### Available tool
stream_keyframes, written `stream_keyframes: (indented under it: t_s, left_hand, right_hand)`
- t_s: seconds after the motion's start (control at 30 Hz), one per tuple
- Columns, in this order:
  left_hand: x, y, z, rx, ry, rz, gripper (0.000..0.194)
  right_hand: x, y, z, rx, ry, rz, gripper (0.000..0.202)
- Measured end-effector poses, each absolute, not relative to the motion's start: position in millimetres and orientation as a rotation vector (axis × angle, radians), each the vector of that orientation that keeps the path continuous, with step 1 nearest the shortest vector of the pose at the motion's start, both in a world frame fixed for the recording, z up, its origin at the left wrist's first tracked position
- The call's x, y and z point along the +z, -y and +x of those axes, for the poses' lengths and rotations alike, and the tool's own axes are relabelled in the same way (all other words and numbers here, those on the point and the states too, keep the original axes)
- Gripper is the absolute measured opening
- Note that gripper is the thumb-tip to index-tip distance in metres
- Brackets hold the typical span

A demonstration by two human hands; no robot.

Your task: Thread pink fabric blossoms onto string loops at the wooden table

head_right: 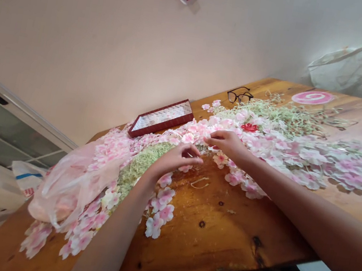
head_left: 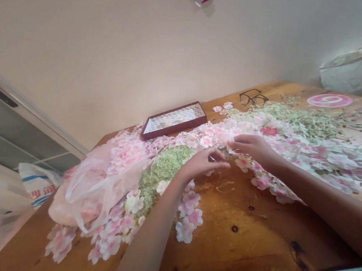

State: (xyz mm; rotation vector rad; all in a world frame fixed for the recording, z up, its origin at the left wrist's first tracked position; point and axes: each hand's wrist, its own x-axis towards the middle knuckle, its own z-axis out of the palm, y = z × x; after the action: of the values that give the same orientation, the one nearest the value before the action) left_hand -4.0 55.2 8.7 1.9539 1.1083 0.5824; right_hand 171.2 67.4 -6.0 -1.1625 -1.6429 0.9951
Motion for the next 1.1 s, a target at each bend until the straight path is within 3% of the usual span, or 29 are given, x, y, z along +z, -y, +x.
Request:
stream_keyframes:
  t_s: [0.17, 0.27, 0.53, 1.1]
  left_hand:
    - [8, -46, 4, 0.118, -0.992, 2.114, 0.014]
    - [5, -46, 8, 0.275, -1.082, 2.17, 0.01]
    - [11, -60, -5, 0.924, -1.259, 1.927, 0.027]
    - [17, -57, -2, 0.973, -1.176, 1.754, 0.019]
  right_hand:
    - [-15, -75, 173, 1.002, 1.617, -1.179, 0.031]
    - [-15, -75, 172, 1.026, 1.602, -1.166, 0.027]
    - [5, -57, 162, 1.312, 1.502, -0.983, 0.018]
    - [12, -51, 159, 1.269, 1.527, -0.986, 0.014]
